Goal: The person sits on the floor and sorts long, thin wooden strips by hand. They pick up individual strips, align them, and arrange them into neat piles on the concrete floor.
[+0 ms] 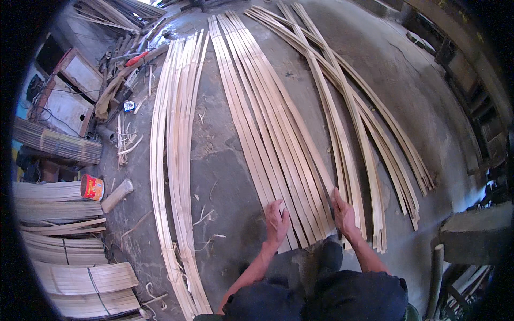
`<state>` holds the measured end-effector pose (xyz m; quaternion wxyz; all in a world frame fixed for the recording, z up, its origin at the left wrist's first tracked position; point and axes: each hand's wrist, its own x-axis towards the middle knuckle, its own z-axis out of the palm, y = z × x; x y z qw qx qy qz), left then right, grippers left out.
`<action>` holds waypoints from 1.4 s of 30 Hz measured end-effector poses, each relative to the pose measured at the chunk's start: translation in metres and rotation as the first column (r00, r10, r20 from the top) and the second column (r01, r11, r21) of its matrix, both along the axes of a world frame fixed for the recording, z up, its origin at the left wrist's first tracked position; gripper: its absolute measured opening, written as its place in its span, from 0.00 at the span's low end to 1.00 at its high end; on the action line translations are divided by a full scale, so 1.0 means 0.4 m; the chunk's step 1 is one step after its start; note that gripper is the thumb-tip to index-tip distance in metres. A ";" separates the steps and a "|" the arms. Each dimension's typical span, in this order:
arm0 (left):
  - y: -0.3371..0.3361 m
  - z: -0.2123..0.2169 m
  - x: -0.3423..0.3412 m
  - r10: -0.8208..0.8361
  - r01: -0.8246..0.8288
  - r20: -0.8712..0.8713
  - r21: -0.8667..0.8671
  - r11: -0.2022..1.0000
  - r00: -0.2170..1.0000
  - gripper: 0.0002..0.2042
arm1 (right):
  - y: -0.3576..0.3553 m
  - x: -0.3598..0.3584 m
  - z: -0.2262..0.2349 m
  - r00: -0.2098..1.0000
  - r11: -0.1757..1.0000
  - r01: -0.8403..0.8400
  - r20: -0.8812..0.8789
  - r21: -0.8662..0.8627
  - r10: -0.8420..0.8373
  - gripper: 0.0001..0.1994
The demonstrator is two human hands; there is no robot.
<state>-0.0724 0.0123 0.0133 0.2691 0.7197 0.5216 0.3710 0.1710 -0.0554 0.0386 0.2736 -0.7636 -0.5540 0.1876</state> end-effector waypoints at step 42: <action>0.043 -0.026 0.189 -0.438 0.578 -0.593 0.057 0.814 0.676 0.30 | 0.040 0.041 0.010 0.973 0.982 -0.036 0.220 -0.187 0.077 0.18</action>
